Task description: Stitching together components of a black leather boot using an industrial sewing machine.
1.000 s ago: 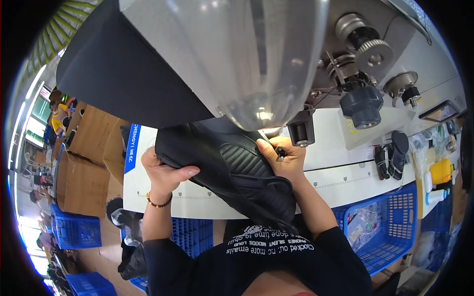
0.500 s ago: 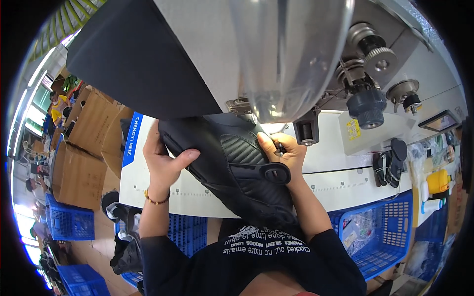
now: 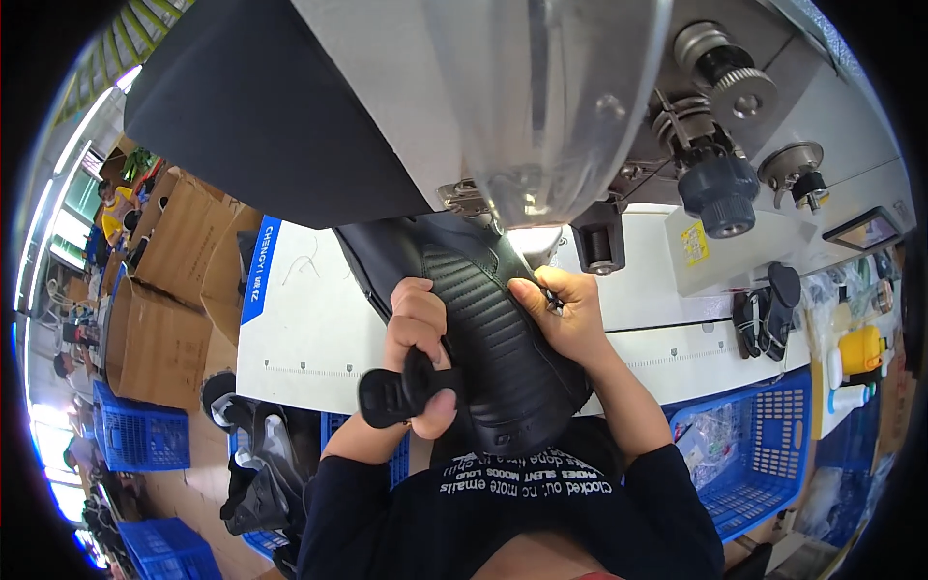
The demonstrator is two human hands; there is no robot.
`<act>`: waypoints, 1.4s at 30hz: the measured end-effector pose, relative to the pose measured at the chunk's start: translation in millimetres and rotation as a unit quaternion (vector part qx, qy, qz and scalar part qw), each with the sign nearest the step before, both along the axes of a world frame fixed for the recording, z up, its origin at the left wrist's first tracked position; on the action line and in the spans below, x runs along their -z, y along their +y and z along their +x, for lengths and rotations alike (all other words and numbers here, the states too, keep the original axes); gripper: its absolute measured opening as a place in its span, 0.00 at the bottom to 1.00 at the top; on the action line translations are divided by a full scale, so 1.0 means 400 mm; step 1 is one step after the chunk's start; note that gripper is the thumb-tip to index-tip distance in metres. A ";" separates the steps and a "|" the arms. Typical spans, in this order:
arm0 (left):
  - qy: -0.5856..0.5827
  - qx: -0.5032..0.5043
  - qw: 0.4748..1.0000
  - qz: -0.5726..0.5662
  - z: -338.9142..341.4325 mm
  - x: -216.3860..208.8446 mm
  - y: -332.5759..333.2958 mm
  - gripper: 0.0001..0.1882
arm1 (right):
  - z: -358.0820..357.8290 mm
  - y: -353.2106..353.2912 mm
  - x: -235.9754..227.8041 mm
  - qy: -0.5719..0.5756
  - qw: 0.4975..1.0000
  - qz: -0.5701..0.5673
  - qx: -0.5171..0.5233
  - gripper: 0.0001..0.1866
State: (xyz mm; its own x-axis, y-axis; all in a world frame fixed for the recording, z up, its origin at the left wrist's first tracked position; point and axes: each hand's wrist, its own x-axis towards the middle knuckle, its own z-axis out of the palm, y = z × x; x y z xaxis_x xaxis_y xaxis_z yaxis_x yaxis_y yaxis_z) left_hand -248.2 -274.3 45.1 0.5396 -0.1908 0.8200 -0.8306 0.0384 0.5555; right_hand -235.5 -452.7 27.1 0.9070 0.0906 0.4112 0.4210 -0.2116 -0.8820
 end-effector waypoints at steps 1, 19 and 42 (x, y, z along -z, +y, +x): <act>0.011 -0.003 1.000 -0.009 -0.001 0.009 -0.001 0.19 | -0.001 0.005 0.003 -0.014 1.000 0.017 0.007 0.16; 0.058 0.008 0.996 -0.070 0.030 0.007 0.002 0.21 | -0.001 0.049 0.029 -0.037 0.993 0.091 0.064 0.10; 0.185 0.129 0.959 -0.171 0.114 -0.023 0.032 0.20 | 0.010 0.126 0.024 -0.036 0.972 0.151 0.175 0.15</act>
State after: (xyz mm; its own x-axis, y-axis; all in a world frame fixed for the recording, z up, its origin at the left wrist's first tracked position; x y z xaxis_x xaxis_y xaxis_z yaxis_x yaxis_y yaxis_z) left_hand -202.7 -261.3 54.4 0.7773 -0.1114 0.6192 -0.5165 0.4490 0.7291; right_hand -231.4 -402.2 17.5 0.8288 -0.3529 0.4343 0.4323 -0.0889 -0.8973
